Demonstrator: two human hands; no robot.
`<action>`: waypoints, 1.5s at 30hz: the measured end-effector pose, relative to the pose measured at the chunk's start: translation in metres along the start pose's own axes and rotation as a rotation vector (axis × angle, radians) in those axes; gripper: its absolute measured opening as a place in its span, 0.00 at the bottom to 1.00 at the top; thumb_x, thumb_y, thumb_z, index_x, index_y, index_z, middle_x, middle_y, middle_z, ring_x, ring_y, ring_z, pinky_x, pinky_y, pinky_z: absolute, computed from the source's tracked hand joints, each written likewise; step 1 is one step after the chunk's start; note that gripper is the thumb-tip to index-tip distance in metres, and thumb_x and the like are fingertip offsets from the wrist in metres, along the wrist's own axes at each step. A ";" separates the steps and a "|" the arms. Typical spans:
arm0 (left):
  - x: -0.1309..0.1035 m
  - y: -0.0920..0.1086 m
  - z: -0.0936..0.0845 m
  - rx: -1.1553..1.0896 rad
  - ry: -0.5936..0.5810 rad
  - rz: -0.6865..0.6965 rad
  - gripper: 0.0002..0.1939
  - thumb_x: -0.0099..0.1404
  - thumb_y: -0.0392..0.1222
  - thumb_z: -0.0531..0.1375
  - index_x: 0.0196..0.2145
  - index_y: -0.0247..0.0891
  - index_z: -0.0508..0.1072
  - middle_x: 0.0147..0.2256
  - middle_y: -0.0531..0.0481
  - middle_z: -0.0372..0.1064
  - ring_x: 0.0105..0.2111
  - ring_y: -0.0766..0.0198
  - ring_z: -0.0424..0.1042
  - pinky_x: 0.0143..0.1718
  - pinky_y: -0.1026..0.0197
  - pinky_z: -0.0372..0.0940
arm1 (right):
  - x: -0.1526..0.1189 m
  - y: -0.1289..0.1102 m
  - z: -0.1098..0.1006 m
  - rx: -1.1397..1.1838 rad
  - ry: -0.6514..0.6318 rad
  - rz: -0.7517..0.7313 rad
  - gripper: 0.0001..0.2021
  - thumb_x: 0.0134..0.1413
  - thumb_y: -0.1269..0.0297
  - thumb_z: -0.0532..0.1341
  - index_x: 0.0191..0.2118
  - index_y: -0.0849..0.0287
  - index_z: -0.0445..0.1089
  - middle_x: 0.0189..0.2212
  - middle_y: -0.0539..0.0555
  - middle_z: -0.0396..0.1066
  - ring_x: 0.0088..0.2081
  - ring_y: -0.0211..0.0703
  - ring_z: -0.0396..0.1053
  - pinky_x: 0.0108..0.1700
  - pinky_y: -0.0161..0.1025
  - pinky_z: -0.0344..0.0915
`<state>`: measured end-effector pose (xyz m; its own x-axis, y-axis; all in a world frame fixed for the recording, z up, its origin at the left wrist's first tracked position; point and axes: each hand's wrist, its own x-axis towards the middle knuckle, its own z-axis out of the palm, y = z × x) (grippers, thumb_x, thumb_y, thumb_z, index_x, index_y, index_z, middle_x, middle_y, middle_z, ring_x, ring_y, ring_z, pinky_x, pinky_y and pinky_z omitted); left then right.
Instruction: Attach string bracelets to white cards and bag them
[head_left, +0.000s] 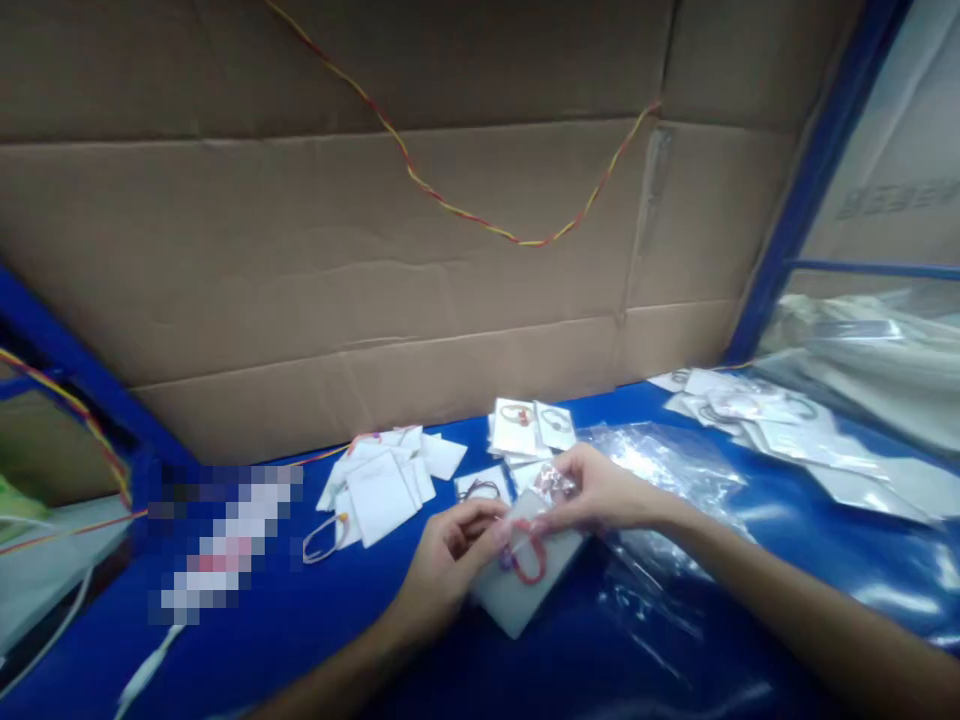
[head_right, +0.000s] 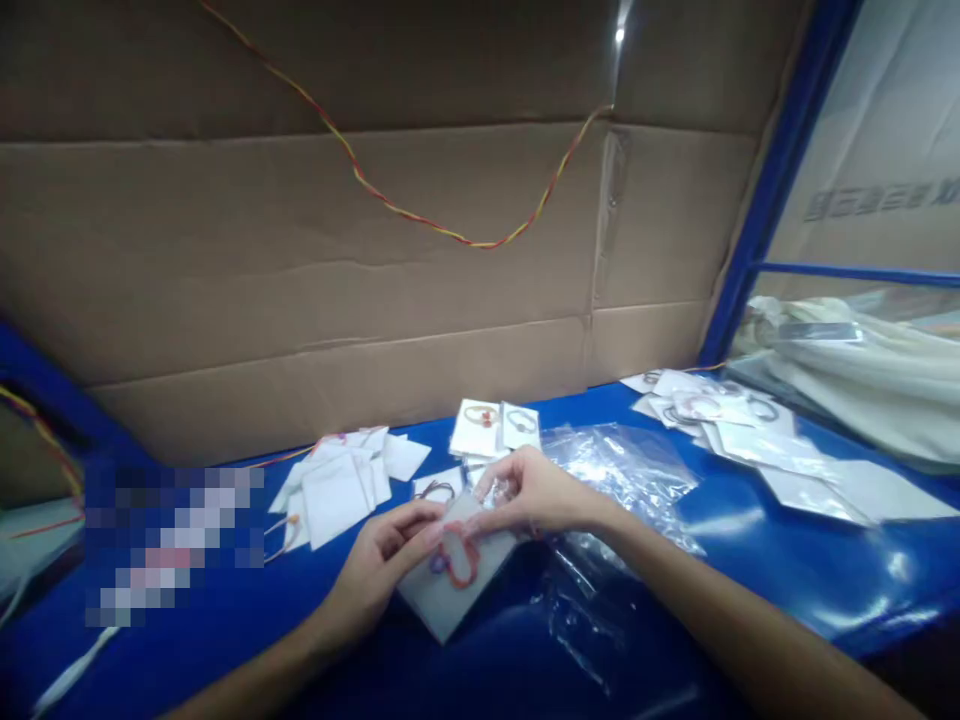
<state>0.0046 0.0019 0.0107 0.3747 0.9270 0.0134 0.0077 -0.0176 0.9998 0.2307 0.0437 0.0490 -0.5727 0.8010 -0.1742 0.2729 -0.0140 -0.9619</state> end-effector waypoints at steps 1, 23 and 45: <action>0.000 0.000 0.000 -0.006 0.000 -0.003 0.23 0.62 0.55 0.65 0.42 0.30 0.74 0.33 0.45 0.74 0.31 0.65 0.70 0.33 0.68 0.62 | 0.000 0.000 0.000 0.010 -0.004 -0.003 0.24 0.33 0.49 0.75 0.30 0.66 0.74 0.14 0.45 0.64 0.14 0.24 0.57 0.14 0.21 0.50; 0.000 -0.010 -0.002 -0.128 0.031 0.015 0.20 0.63 0.54 0.64 0.38 0.34 0.65 0.28 0.51 0.69 0.26 0.69 0.67 0.26 0.69 0.61 | 0.008 0.003 0.005 0.165 0.162 -0.128 0.26 0.45 0.44 0.68 0.40 0.64 0.74 0.20 0.49 0.70 0.19 0.31 0.68 0.17 0.23 0.57; 0.003 -0.012 -0.002 0.024 0.216 0.086 0.20 0.67 0.56 0.59 0.32 0.34 0.68 0.22 0.53 0.65 0.19 0.67 0.67 0.21 0.68 0.62 | 0.007 0.002 0.013 0.149 0.250 -0.175 0.26 0.46 0.48 0.69 0.44 0.64 0.72 0.21 0.52 0.74 0.17 0.29 0.66 0.17 0.22 0.57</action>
<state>0.0040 0.0054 -0.0017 0.1679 0.9803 0.1041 0.0078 -0.1069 0.9942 0.2169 0.0419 0.0428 -0.3883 0.9209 0.0354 0.0604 0.0638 -0.9961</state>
